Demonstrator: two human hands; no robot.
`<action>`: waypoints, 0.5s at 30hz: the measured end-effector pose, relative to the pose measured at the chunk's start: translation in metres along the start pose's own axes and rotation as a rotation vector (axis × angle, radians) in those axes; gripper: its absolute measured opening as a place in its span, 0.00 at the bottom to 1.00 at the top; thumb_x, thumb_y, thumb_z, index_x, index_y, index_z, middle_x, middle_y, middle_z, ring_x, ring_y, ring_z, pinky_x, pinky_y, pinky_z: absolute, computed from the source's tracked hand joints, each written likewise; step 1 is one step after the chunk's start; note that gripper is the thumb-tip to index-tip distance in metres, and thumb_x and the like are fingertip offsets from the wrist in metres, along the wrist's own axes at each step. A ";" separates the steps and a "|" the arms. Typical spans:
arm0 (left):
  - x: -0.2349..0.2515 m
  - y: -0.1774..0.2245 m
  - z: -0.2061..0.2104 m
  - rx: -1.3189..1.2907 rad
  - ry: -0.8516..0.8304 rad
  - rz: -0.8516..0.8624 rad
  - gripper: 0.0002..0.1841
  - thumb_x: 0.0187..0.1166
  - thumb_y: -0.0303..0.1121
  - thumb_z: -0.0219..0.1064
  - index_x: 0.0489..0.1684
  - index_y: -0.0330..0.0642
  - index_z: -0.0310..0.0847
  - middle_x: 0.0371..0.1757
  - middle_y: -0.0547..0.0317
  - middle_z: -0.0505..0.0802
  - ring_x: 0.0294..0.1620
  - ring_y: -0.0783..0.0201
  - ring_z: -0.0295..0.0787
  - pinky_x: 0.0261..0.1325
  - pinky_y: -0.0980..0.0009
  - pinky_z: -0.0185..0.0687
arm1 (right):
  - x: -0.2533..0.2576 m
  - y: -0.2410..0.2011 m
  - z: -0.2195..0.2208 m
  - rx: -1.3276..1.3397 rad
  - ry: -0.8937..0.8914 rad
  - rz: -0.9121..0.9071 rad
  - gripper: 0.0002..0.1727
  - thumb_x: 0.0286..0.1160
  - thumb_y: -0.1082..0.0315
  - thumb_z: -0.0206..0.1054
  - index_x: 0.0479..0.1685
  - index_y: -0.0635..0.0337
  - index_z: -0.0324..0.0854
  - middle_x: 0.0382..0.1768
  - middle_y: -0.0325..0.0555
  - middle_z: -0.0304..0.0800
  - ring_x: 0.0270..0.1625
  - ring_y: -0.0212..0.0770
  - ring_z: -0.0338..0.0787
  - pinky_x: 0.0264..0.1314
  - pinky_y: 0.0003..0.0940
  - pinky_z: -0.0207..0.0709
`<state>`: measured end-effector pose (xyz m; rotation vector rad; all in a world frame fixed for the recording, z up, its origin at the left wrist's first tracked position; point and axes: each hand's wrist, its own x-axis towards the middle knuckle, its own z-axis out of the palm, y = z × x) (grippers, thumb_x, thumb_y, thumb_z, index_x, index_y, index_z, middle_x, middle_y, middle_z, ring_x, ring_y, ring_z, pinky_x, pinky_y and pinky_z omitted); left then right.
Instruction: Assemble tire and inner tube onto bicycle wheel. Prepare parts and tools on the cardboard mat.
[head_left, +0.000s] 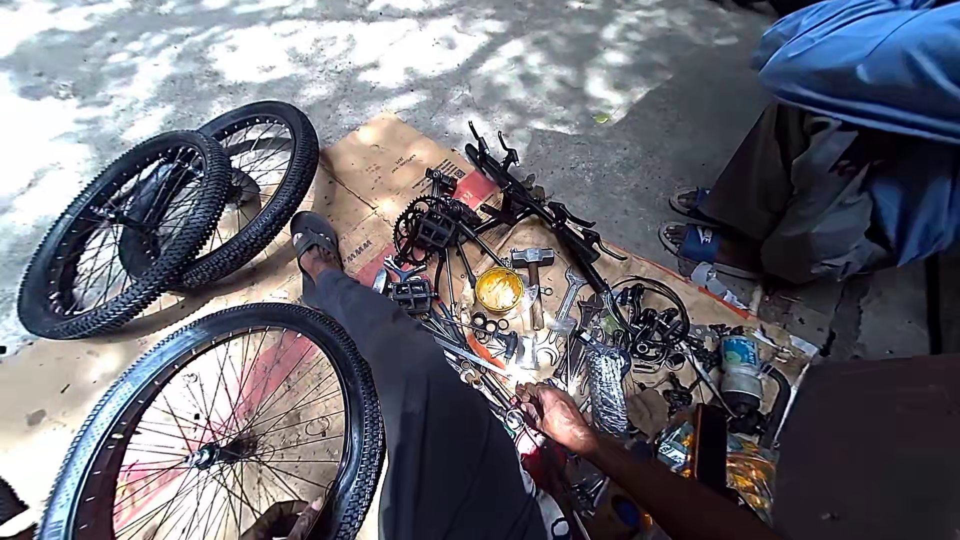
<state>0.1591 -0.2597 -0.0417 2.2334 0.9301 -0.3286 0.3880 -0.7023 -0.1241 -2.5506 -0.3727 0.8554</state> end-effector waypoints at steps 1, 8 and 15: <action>-0.002 0.019 -0.009 -0.043 0.048 0.024 0.23 0.77 0.50 0.74 0.51 0.35 0.88 0.39 0.50 0.94 0.40 0.58 0.91 0.51 0.53 0.87 | 0.002 -0.007 0.005 0.003 -0.014 -0.031 0.18 0.83 0.54 0.60 0.59 0.52 0.87 0.57 0.48 0.92 0.64 0.49 0.90 0.70 0.50 0.80; -0.049 0.146 -0.059 -0.454 0.113 0.388 0.05 0.77 0.36 0.72 0.37 0.46 0.86 0.27 0.72 0.89 0.25 0.74 0.85 0.31 0.75 0.84 | 0.015 -0.049 0.028 -0.081 -0.257 -0.147 0.21 0.73 0.63 0.67 0.64 0.56 0.84 0.67 0.57 0.85 0.70 0.60 0.85 0.71 0.62 0.77; -0.123 0.296 -0.102 -0.495 -0.054 1.071 0.18 0.79 0.50 0.72 0.24 0.47 0.87 0.27 0.69 0.91 0.35 0.74 0.87 0.42 0.76 0.84 | 0.002 -0.046 0.022 -0.066 -0.231 -0.174 0.19 0.79 0.59 0.64 0.64 0.53 0.86 0.63 0.55 0.90 0.69 0.57 0.88 0.73 0.59 0.76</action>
